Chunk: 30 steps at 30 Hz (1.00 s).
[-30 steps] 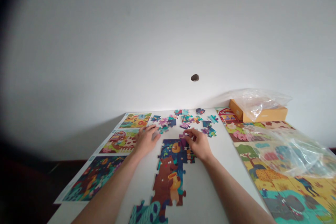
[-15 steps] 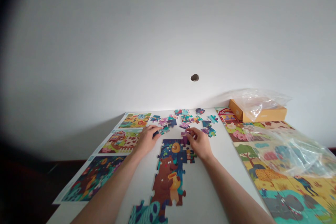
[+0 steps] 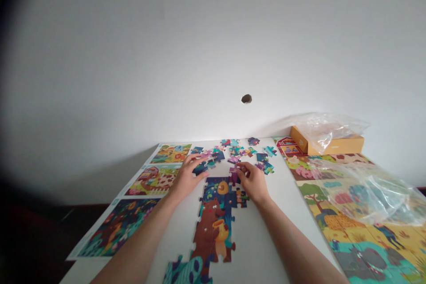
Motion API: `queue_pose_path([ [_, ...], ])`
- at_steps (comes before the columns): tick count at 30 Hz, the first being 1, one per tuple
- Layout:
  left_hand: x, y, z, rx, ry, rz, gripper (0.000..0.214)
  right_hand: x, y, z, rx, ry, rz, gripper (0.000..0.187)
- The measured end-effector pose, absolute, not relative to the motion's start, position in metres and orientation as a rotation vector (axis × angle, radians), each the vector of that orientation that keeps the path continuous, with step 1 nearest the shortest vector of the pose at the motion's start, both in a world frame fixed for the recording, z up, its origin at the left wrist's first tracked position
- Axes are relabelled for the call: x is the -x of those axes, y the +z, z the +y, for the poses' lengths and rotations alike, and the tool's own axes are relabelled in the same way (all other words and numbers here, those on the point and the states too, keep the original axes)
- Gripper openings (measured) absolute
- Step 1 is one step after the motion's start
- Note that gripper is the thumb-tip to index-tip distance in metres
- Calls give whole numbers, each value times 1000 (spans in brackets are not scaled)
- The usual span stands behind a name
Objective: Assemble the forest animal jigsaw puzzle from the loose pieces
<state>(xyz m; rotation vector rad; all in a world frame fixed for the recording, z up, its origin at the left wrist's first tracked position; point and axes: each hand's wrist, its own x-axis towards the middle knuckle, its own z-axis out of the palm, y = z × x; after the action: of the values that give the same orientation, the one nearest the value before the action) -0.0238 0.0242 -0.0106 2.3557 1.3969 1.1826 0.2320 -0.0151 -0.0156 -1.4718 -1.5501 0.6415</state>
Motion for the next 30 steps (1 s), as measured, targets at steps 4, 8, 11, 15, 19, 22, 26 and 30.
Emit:
queue_pose_path([
  [4, 21, -6, 19, -2393, 1155, 1303, 54, -232, -15, -16, 1469, 647, -1556, 33],
  [8, 23, -9, 23, -2399, 1187, 1332, 56, -231, -13, -16, 1466, 652, -1559, 33],
  [11, 27, -16, 29, -2403, 1197, 1519, 51, -231, -13, -16, 1467, 649, -1555, 33],
  [15, 31, -20, 29, -2332, 937, 1972, 47, -231, -14, -15, 1478, 642, -1541, 35],
  [19, 32, -15, 24, -2221, 739, 2167, 45, -231, -15, -14, 1490, 635, -1513, 38],
  [22, 32, -13, 24, -2198, 725, 2144, 44, -231, -14, -14, 1499, 627, -1508, 37],
  [26, 33, -15, 28, -2190, 750, 2093, 43, -230, -13, -14, 1500, 641, -1517, 37],
  [30, 33, -19, 31, -2187, 900, 2016, 45, -230, -13, -14, 1493, 641, -1518, 36],
])
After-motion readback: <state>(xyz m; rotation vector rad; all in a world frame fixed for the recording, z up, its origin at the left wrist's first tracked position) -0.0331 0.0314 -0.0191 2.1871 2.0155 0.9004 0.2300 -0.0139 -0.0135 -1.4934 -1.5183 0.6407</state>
